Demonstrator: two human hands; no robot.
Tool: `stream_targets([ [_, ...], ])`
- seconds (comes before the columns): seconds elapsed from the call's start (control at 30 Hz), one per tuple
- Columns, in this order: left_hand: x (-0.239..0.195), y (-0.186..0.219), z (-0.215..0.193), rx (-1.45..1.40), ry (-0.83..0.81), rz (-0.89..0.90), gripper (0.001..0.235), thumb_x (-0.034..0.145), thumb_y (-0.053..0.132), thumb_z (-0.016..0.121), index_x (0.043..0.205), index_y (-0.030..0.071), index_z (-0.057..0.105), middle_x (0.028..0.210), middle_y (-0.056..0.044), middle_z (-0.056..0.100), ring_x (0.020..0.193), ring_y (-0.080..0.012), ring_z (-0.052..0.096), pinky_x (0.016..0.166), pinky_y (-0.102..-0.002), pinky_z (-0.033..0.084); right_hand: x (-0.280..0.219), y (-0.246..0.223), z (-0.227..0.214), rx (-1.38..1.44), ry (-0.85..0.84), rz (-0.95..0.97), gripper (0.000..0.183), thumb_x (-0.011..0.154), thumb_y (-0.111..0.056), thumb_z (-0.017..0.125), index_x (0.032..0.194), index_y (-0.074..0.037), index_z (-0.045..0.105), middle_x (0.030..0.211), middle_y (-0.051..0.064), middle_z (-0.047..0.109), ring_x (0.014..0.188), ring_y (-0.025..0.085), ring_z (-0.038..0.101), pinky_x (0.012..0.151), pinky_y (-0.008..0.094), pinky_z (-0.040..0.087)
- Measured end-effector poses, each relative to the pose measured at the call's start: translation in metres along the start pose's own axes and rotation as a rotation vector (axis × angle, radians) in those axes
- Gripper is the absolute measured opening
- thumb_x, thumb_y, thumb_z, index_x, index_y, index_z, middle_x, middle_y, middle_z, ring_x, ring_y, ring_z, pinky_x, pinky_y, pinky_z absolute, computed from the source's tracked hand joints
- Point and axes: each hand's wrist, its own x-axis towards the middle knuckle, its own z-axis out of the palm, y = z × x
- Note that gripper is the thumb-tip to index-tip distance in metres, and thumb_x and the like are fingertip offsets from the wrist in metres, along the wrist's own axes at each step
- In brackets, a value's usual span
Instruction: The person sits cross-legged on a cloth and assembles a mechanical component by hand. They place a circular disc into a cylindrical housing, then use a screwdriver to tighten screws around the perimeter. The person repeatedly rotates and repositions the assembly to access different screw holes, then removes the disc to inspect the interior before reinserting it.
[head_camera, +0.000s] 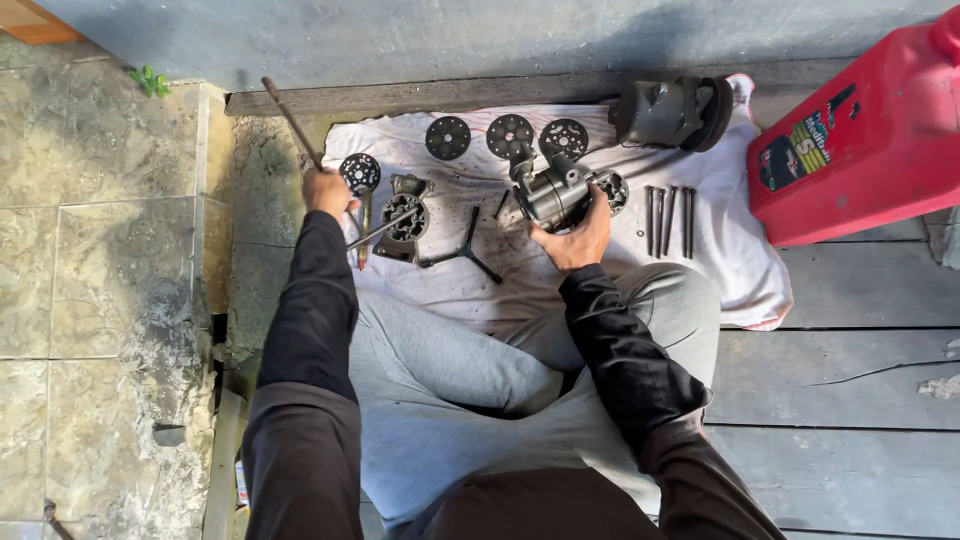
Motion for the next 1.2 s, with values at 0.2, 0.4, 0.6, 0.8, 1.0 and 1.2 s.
stream_targets([
  [0.2,0.060,-0.099,-0.037,0.174,-0.138,-0.118,0.032,0.106,0.027,0.044,0.116,-0.001,0.057,0.094,-0.020,0.066,0.072,-0.0331,0.074,0.048,-0.047,0.068,-0.001,0.010,0.011,0.131,-0.068,0.034,0.098,0.051,-0.039,0.099,0.130,-0.005,0.052,0.112,0.026,0.063,0.108,0.047,0.064,0.093,0.056,0.052],
  [0.4,0.033,-0.105,-0.067,0.642,-0.245,-0.024,0.039,0.105,0.033,0.048,0.113,0.004,0.073,0.107,-0.017,0.074,0.107,-0.0328,0.071,0.084,-0.049,0.061,-0.004,0.045,0.027,0.344,-0.082,0.095,0.086,0.061,-0.035,0.097,0.128,-0.004,0.052,0.109,0.026,0.064,0.105,0.044,0.065,0.091,0.054,0.051],
  [0.6,0.049,-0.124,-0.049,0.798,-0.221,0.037,0.039,0.105,0.027,0.048,0.123,0.000,0.070,0.119,-0.020,0.073,0.118,-0.0344,0.067,0.098,-0.047,0.056,-0.002,0.058,0.027,0.355,-0.044,0.053,0.082,0.064,-0.030,0.099,0.126,-0.004,0.051,0.108,0.024,0.062,0.103,0.042,0.065,0.090,0.051,0.051],
  [0.8,0.036,-0.114,-0.048,0.848,-0.329,0.056,0.039,0.102,0.022,0.055,0.127,-0.007,0.065,0.125,-0.025,0.069,0.120,-0.0391,0.065,0.102,-0.053,0.054,-0.005,0.054,0.025,0.297,-0.005,0.036,0.087,0.061,-0.030,0.102,0.126,-0.004,0.050,0.107,0.025,0.061,0.103,0.042,0.065,0.090,0.050,0.051],
  [1.0,-0.006,-0.057,-0.056,0.953,-0.354,0.124,0.057,0.103,0.020,0.054,0.147,-0.013,0.039,0.145,-0.033,0.052,0.135,-0.0417,0.053,0.112,-0.054,0.047,-0.012,0.033,0.025,0.239,0.014,0.134,0.090,0.057,-0.033,0.103,0.125,-0.004,0.051,0.110,0.029,0.062,0.110,0.048,0.063,0.096,0.054,0.048],
  [1.2,-0.108,0.038,-0.023,0.367,-0.347,0.778,0.026,0.099,0.013,0.063,0.117,-0.006,0.062,0.098,-0.033,0.068,0.100,-0.0514,0.066,0.087,-0.058,0.053,-0.018,0.049,0.035,0.241,-0.057,0.301,0.089,0.062,-0.042,0.100,0.126,-0.007,0.050,0.116,0.027,0.063,0.117,0.044,0.061,0.099,0.053,0.047],
])
